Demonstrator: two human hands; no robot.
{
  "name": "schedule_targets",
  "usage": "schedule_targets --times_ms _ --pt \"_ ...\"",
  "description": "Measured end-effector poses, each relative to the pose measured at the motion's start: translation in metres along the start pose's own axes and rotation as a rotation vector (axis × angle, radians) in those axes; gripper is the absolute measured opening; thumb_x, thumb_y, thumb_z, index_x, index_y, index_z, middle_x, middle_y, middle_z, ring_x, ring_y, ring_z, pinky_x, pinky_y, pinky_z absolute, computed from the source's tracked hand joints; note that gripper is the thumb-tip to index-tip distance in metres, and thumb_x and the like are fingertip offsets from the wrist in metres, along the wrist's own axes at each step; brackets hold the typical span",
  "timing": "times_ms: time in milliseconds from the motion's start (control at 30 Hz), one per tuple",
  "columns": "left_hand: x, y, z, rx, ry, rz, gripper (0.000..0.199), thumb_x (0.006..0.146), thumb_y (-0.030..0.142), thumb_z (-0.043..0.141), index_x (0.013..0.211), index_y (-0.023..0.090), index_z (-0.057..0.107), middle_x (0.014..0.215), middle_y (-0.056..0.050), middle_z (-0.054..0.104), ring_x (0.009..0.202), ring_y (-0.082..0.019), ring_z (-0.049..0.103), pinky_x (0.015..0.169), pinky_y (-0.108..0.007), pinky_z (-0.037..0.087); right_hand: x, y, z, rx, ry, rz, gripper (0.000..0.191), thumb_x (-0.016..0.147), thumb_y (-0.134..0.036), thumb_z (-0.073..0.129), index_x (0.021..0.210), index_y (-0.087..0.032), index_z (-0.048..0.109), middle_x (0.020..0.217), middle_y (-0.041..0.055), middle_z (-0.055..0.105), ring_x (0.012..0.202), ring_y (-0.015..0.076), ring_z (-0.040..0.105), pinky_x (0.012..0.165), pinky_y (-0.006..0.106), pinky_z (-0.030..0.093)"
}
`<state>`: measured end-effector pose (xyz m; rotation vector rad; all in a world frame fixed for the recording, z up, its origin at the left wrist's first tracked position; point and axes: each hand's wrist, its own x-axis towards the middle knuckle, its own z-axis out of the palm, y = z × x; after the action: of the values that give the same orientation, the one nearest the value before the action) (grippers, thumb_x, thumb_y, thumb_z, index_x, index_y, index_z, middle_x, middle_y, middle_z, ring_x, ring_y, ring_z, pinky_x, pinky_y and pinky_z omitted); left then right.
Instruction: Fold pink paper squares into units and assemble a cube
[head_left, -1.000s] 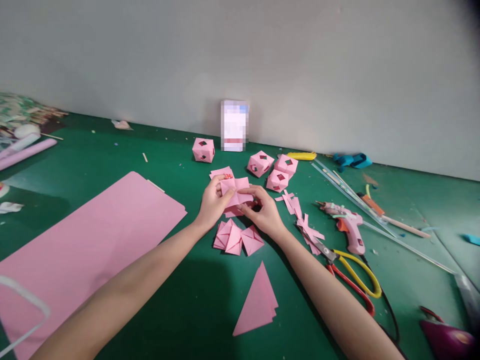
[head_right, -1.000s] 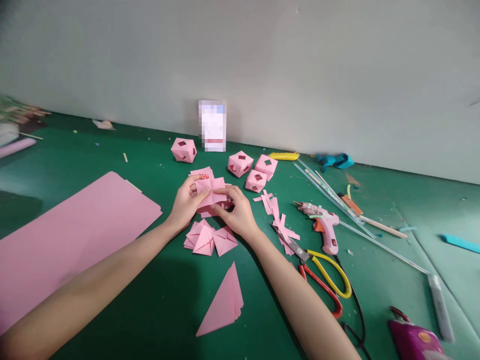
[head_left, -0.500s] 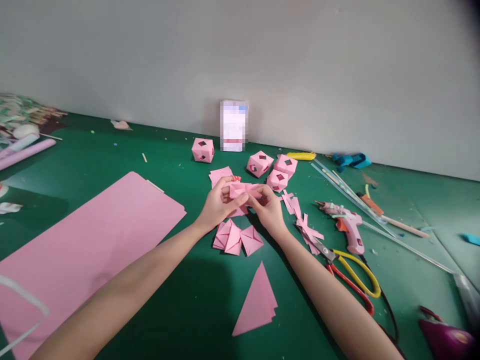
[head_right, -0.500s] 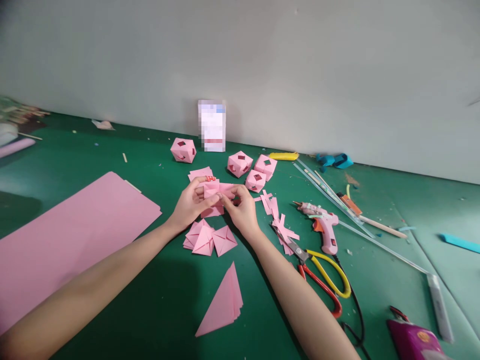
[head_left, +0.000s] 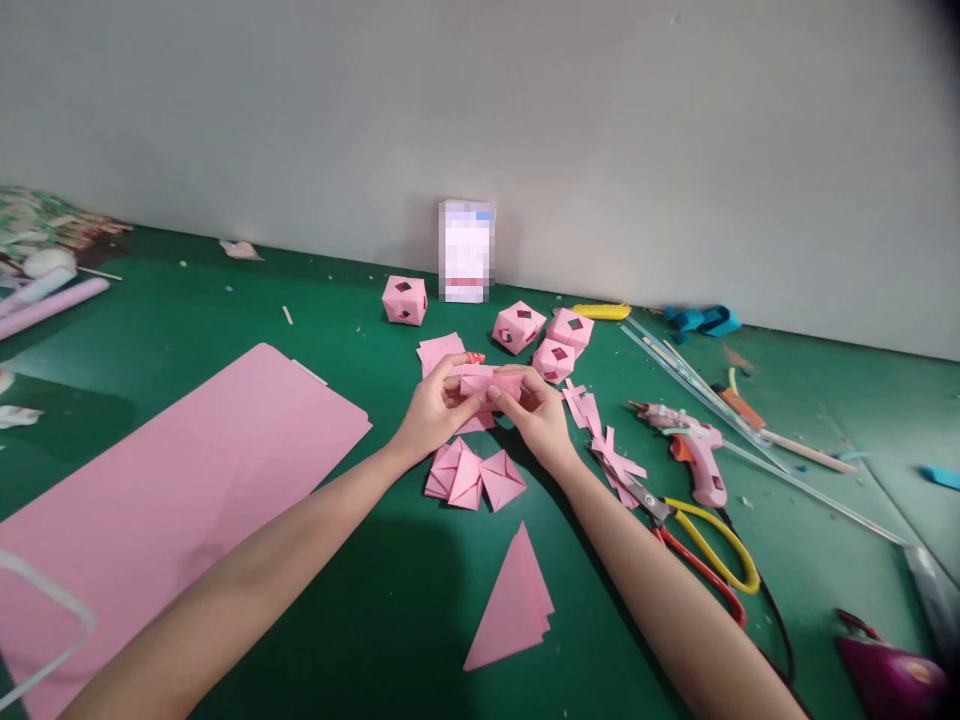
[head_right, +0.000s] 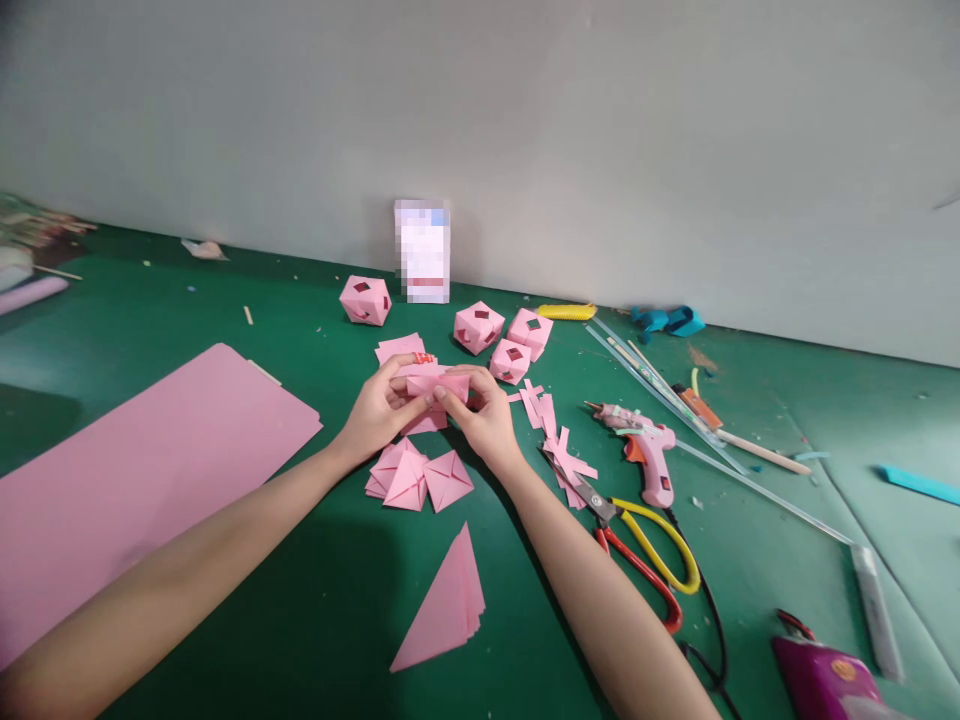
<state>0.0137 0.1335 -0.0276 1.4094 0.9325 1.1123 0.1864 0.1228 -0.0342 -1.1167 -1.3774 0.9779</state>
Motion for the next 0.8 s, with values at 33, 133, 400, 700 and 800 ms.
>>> schedule_targets --times_ms 33,133,400,700,800 --pt "-0.0003 0.0002 0.0002 0.008 -0.003 0.001 0.053 0.084 0.034 0.076 0.129 0.018 0.054 0.101 -0.008 0.077 0.088 -0.02 0.076 0.078 -0.03 0.061 0.0001 0.0 -0.0002 0.005 0.01 -0.014 0.027 0.084 -0.049 0.077 0.093 -0.024 0.073 0.111 0.0087 0.07 0.109 0.0259 0.066 0.096 0.041 0.056" --pt "-0.0012 0.0022 0.001 0.027 -0.012 -0.002 0.052 0.085 0.034 0.075 0.129 0.018 0.055 0.098 -0.008 0.077 0.084 -0.019 0.076 0.074 -0.028 0.061 0.0005 0.0 -0.0002 0.033 0.029 -0.025 0.024 0.083 -0.046 0.079 0.089 -0.023 0.075 0.106 0.0086 0.072 0.108 0.0255 0.067 0.1 0.043 0.054" --pt "-0.001 0.0043 0.0014 0.043 -0.016 -0.016 0.052 0.084 0.035 0.076 0.128 0.018 0.056 0.087 -0.003 0.076 0.076 -0.017 0.073 0.07 -0.027 0.059 0.0007 -0.0025 0.0005 0.041 0.035 -0.015 0.026 0.082 -0.049 0.079 0.086 -0.024 0.074 0.101 0.0076 0.073 0.103 0.0253 0.069 0.094 0.042 0.057" --pt "-0.0021 0.0029 0.0015 0.067 -0.026 -0.018 0.051 0.083 0.034 0.076 0.128 0.019 0.056 0.084 -0.002 0.075 0.074 -0.017 0.073 0.069 -0.027 0.058 -0.0001 -0.0052 0.0 0.009 0.031 -0.008 0.028 0.082 -0.052 0.078 0.084 -0.024 0.073 0.099 0.0066 0.073 0.099 0.0248 0.069 0.093 0.042 0.057" --pt "-0.0023 0.004 0.0017 0.076 -0.034 -0.023 0.051 0.083 0.033 0.076 0.128 0.019 0.055 0.083 -0.001 0.075 0.072 -0.016 0.072 0.067 -0.026 0.057 -0.0001 -0.0064 0.0001 0.011 0.039 -0.004 0.03 0.08 -0.052 0.079 0.082 -0.023 0.073 0.096 0.0064 0.074 0.098 0.0247 0.069 0.093 0.042 0.057"
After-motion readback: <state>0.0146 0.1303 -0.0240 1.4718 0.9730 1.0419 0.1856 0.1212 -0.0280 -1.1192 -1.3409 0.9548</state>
